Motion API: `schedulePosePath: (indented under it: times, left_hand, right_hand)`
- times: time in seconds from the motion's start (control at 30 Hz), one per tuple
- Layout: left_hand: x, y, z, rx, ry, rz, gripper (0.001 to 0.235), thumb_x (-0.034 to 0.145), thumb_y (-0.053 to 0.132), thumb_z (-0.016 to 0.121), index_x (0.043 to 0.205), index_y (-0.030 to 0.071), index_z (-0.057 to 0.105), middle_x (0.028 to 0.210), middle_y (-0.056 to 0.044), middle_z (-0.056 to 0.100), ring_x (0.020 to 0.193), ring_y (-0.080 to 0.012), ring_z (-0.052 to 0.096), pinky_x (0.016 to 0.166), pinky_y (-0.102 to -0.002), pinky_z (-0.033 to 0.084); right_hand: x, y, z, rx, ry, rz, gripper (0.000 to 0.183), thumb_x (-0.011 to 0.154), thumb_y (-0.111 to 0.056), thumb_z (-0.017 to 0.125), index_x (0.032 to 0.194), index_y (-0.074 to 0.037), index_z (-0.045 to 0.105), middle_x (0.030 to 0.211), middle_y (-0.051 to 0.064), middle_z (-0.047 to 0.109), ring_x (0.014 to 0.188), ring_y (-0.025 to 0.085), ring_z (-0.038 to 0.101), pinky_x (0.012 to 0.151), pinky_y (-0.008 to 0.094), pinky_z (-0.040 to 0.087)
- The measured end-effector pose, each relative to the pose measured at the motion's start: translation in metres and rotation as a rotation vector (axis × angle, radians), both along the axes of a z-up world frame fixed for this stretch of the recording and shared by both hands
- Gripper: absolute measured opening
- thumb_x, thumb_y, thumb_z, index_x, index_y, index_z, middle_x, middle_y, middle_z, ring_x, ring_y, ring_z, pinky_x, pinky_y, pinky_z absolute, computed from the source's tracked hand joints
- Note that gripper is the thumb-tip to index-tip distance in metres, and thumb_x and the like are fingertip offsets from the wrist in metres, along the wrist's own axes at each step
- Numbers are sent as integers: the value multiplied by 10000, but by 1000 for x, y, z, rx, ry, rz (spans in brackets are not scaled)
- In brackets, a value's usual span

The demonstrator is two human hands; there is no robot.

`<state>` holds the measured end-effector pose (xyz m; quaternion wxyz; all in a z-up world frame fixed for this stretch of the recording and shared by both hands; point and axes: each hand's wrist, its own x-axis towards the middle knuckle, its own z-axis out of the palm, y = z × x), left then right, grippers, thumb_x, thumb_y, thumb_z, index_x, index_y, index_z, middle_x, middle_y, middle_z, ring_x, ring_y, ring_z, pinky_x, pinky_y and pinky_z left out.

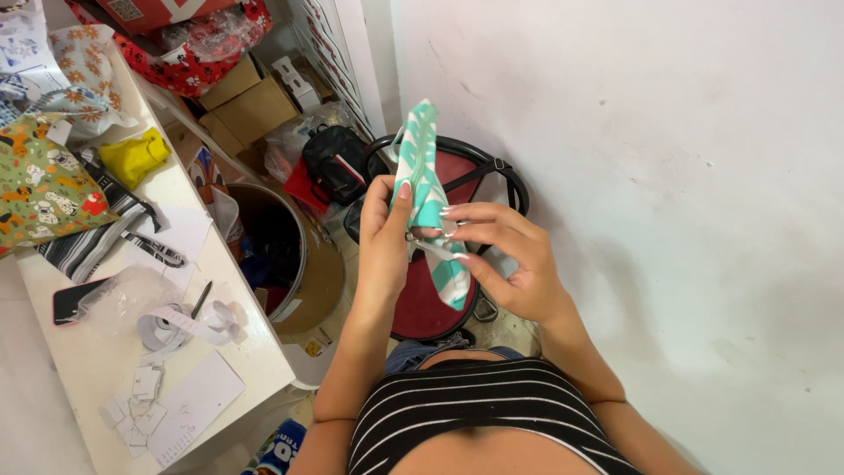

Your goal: Arranging and inspecting various fabric pouches and bags on display shelves in a gift shop.

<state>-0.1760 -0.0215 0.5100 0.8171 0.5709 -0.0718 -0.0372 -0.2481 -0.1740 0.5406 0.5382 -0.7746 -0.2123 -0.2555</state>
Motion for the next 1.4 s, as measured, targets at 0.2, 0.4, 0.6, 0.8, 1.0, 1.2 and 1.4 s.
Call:
schedulePosePath:
  times: [0.2, 0.4, 0.6, 0.8, 1.0, 1.2, 1.4]
  left_hand:
    - [-6, -7, 11, -54, 18, 37, 236, 1091, 185, 474, 1080, -35, 558, 895, -62, 516, 746, -144, 666, 624, -288, 686]
    - [-5, -21, -5, -119, 7, 41, 217, 1095, 169, 464, 1187, -22, 511, 993, -38, 473, 860, -166, 699, 793, -389, 680]
    - [-17, -31, 2, -94, -44, 28, 173, 1081, 107, 497, 1202, -17, 501, 1033, -44, 433, 963, -148, 597, 859, -422, 631]
    - [-25, -35, 0, 43, -154, -50, 150, 1056, 83, 526, 1178, -3, 542, 1015, -40, 455, 974, -175, 573, 837, -407, 561]
    - [-48, -37, 26, 307, -420, -93, 222, 1062, 150, 516, 1118, -20, 647, 897, -136, 563, 844, -280, 622, 730, -420, 505]
    - [-86, -26, 62, 776, -786, -89, 151, 1020, 39, 564, 1064, 5, 705, 874, -103, 613, 929, -350, 642, 796, -408, 494]
    - [-141, -20, 58, 861, -793, 66, 231, 1046, 17, 450, 1081, 37, 676, 943, -61, 617, 1038, -311, 599, 894, -395, 464]
  right_hand:
    - [8, -7, -3, -15, 10, -41, 134, 891, -24, 770, 1024, -38, 774, 1152, 156, 719, 1090, 345, 710, 888, 414, 619]
    - [3, -13, -1, -88, 42, 39, 351, 806, -284, 885, 1010, -65, 701, 1401, 189, 595, 1302, 371, 590, 1061, 442, 505]
    - [0, -19, 6, -45, 101, -19, 73, 959, -81, 700, 905, -40, 672, 1419, 184, 585, 1325, 361, 574, 1086, 451, 454]
    - [-9, -35, -1, 104, 125, -32, 166, 980, -141, 678, 1076, -22, 612, 1324, 193, 637, 1261, 350, 623, 1047, 465, 494]
    - [-23, -43, 6, 105, 8, 5, 428, 927, -129, 729, 1271, 26, 527, 1277, 175, 560, 1280, 359, 578, 1050, 466, 514]
    - [-44, -70, 11, -17, -53, 94, 569, 925, -234, 729, 1378, 49, 532, 1345, 196, 512, 1324, 360, 483, 1119, 482, 432]
    - [-60, -82, 5, -328, -20, 175, 703, 847, -455, 797, 1428, -121, 586, 1456, 88, 584, 1471, 346, 435, 1236, 495, 105]
